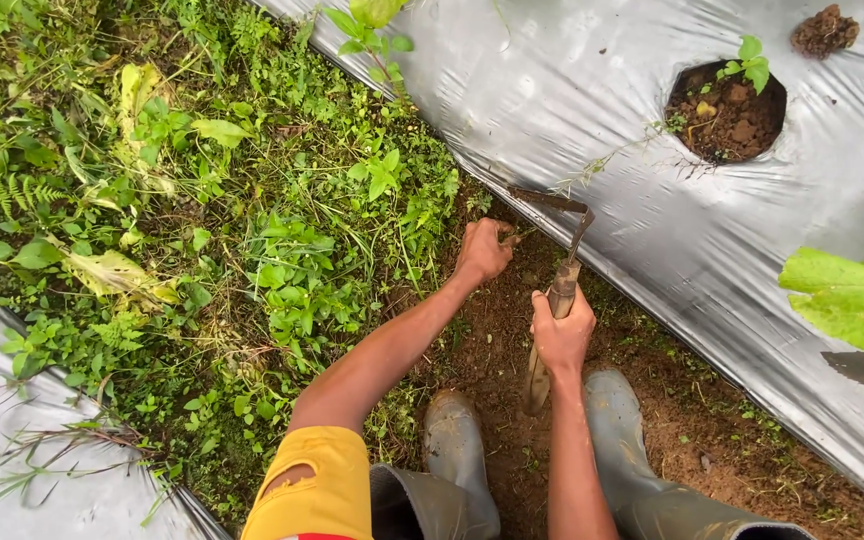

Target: A person is weeding a vegetable garden bed by hand and using a small hand hoe to clear soil around plants.

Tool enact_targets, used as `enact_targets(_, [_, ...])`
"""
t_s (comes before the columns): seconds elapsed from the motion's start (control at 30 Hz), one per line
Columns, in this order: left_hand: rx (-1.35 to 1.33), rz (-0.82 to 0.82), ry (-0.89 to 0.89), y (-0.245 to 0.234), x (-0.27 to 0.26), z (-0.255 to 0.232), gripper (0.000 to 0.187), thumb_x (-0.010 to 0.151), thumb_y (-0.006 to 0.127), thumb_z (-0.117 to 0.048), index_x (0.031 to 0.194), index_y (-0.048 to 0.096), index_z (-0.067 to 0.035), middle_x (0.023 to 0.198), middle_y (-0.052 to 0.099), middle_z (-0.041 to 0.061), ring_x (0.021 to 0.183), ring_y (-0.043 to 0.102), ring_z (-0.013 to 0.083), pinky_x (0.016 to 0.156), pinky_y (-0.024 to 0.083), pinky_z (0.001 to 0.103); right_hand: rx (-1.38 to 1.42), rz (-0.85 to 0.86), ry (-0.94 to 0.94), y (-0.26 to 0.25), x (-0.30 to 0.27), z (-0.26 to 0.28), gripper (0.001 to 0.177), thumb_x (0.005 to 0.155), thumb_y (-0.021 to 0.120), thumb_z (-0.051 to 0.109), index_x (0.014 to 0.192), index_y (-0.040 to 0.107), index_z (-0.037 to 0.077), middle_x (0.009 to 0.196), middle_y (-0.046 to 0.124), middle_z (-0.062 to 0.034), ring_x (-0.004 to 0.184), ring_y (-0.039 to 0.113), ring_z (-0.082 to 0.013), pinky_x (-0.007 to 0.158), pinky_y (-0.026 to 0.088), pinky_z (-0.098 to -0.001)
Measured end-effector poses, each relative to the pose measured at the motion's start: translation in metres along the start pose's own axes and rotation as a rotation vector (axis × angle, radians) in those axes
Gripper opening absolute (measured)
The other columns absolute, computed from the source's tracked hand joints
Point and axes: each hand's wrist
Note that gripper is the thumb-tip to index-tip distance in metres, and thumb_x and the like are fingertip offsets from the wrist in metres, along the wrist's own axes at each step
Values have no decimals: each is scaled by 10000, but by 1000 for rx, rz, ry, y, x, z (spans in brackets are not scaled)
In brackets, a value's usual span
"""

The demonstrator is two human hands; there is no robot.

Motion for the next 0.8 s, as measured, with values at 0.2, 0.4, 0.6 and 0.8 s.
enact_targets(0.2, [15, 72, 15, -2, 3, 2, 299, 951, 648, -47, 1207, 741, 76, 1064, 752, 318, 841, 767, 374, 692, 592, 445, 13, 6, 5, 0, 3, 5, 144, 854, 653, 27, 734, 599, 85, 466, 557, -83, 414, 566, -168, 497, 467, -315])
enact_targets(0.4, [-12, 29, 10, -4, -1, -4, 289, 941, 626, -72, 1156, 766, 61, 929, 752, 273, 693, 712, 296, 609, 542, 443, 43, 26, -12, 3, 4, 7, 154, 867, 644, 22, 733, 594, 79, 463, 551, -93, 411, 559, -177, 492, 459, -321])
enact_targets(0.6, [160, 103, 0, -16, -15, 31, 181, 958, 601, -42, 1008, 769, 2, 874, 738, 236, 636, 719, 328, 643, 639, 441, 34, 37, -1, -4, 10, 0, 144, 854, 649, 18, 732, 607, 84, 470, 570, -82, 417, 575, -161, 498, 472, -302])
enact_targets(0.8, [625, -75, 184, -64, -56, 43, 277, 982, 542, 27, 1192, 719, 63, 1098, 753, 248, 889, 768, 461, 721, 647, 559, 78, 85, 28, 7, 6, 14, 143, 869, 633, 11, 750, 599, 82, 474, 565, -76, 422, 571, -157, 516, 485, -308])
Point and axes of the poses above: each hand's wrist, its own x-axis towards the middle knuckle, its own y-axis out of the palm, z = x × y
